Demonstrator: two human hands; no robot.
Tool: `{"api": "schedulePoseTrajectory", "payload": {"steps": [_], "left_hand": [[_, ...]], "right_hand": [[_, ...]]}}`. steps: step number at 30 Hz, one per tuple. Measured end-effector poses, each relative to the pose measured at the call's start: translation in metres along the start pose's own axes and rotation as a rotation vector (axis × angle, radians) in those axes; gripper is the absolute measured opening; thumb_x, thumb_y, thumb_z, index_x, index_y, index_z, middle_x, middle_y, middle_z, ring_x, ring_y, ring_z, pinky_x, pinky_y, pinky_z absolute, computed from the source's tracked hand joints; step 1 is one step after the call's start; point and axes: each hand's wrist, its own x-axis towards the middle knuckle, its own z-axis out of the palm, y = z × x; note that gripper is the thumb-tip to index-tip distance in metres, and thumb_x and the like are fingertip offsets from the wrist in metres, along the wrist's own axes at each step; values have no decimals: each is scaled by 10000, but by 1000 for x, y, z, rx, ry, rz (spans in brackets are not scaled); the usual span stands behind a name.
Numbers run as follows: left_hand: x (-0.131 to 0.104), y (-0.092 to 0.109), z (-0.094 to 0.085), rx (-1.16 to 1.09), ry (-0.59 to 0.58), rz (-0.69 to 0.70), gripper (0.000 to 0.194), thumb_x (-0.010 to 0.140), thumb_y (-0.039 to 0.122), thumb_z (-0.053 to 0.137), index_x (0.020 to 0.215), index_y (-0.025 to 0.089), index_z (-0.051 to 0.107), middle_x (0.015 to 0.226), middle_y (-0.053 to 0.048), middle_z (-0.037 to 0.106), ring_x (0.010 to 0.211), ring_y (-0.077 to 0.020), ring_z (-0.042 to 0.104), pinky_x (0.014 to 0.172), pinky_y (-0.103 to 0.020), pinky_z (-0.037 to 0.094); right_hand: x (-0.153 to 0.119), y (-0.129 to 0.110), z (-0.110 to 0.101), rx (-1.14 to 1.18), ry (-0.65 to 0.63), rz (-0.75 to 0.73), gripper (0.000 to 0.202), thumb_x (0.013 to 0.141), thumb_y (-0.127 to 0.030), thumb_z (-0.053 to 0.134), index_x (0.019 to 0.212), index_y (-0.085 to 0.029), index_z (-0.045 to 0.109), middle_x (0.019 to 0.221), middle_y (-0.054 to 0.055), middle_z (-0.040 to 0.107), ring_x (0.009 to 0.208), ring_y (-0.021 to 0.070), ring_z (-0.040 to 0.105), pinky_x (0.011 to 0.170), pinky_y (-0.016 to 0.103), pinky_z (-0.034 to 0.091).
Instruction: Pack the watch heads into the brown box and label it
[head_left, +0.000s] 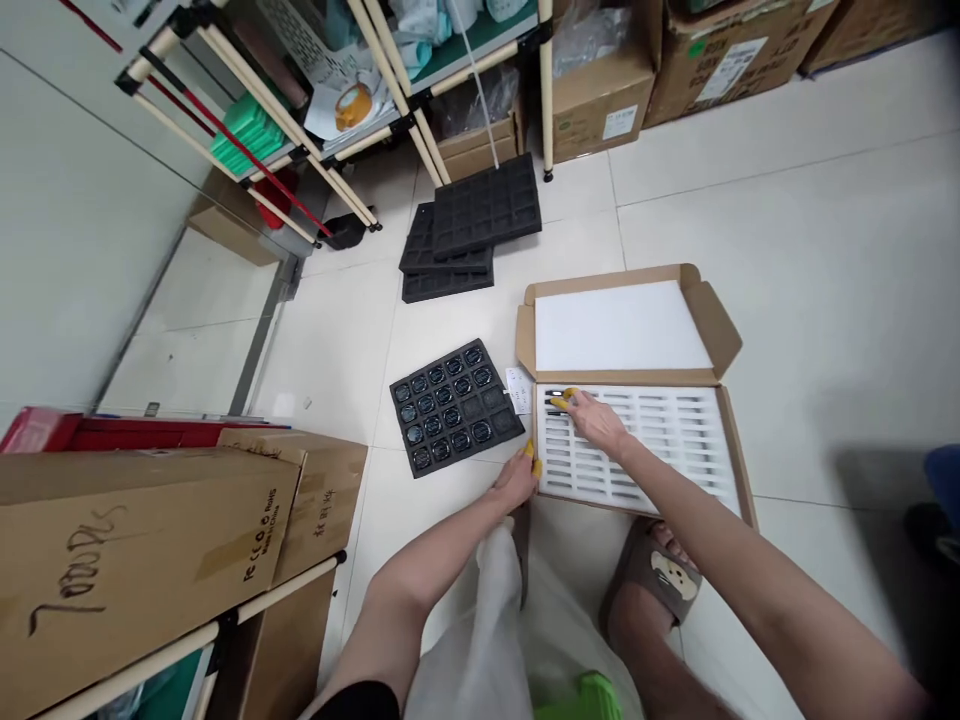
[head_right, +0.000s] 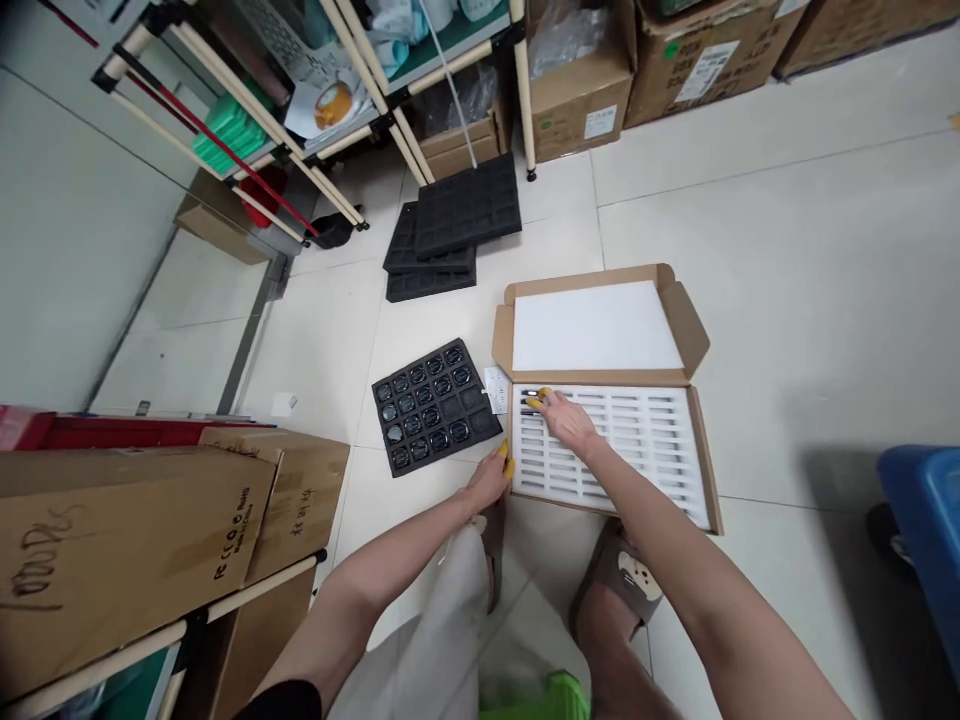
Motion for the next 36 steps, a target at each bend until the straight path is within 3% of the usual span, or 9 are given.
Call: {"api": "schedulePoseTrajectory", "payload": {"steps": [4, 8, 14, 18, 22, 26, 30, 34, 36], "left_hand": [[1, -10, -6, -42, 48, 18, 231, 928, 224, 583, 1119, 204, 711, 1175, -107, 717, 1090, -248, 663, 1020, -395, 530], [-1, -61, -44, -53, 230, -85, 246, 918, 122, 546, 1081, 184, 719, 1111, -94, 709, 1046, -219, 665, 993, -393, 540], [-8, -135, -102, 43, 476, -331, 286, 931, 124, 534, 1178, 138, 677, 1190, -152, 613, 1210, -283, 592, 1111, -470, 446], [2, -137, -99, 86, 468, -374, 281, 893, 198, 658, 1165, 129, 654, 1187, -169, 591, 1218, -330, 569, 1091, -502, 437], [10, -127, -87, 86, 470, -410, 334, 852, 203, 716, 1154, 115, 604, 1218, -207, 579, 1238, -372, 542, 1074, -548, 418], [4, -122, -91, 40, 479, -406, 270, 864, 139, 668, 1126, 147, 602, 1157, -179, 645, 1172, -344, 607, 1022, -509, 462], [3, -115, -116, -26, 492, -344, 249, 895, 109, 616, 1130, 189, 638, 1058, -131, 719, 1066, -296, 684, 973, -457, 513], [23, -79, -132, -234, 424, -123, 443, 899, 147, 656, 1330, 234, 605, 1169, -93, 745, 996, -220, 715, 935, -392, 567], [42, -47, -124, -391, 210, 74, 417, 898, 160, 663, 1309, 228, 646, 1193, -80, 752, 1021, -205, 716, 949, -369, 573]], "right_hand": [[1, 9, -2, 10, 7, 52, 492, 948, -160, 472, 1402, -283, 614, 1359, 146, 545, 1021, 261, 623, 709, 308, 491], [18, 2, -11, 139, 31, 84, 381, 935, -222, 523, 1281, -210, 681, 1234, 128, 639, 885, 231, 669, 760, 324, 502], [82, -116, 6, 304, -272, -135, 239, 957, -271, 557, 1112, -179, 714, 1085, 107, 713, 980, 225, 703, 900, 298, 513], [109, -185, 36, 206, -332, 24, 268, 922, -195, 559, 1118, -63, 685, 1174, 242, 639, 927, 302, 732, 812, 389, 557], [107, -204, 53, 183, -294, 171, 288, 941, -166, 511, 1163, -26, 631, 1244, 310, 555, 1021, 357, 719, 814, 427, 562], [100, -209, 54, 241, -253, 277, 322, 940, -233, 581, 1220, -74, 578, 1264, 279, 579, 1050, 320, 715, 836, 380, 556], [97, -193, 36, 336, -209, 277, 251, 917, -223, 625, 1157, -150, 612, 1137, 167, 712, 1042, 269, 716, 860, 332, 543], [70, -117, -7, 563, -57, 257, 386, 901, -305, 679, 1257, -174, 612, 1129, 119, 751, 1013, 251, 718, 883, 332, 551], [41, -62, -24, 726, 34, 289, 413, 847, -381, 740, 1221, -226, 655, 1085, 76, 762, 950, 257, 723, 848, 357, 567]]}}
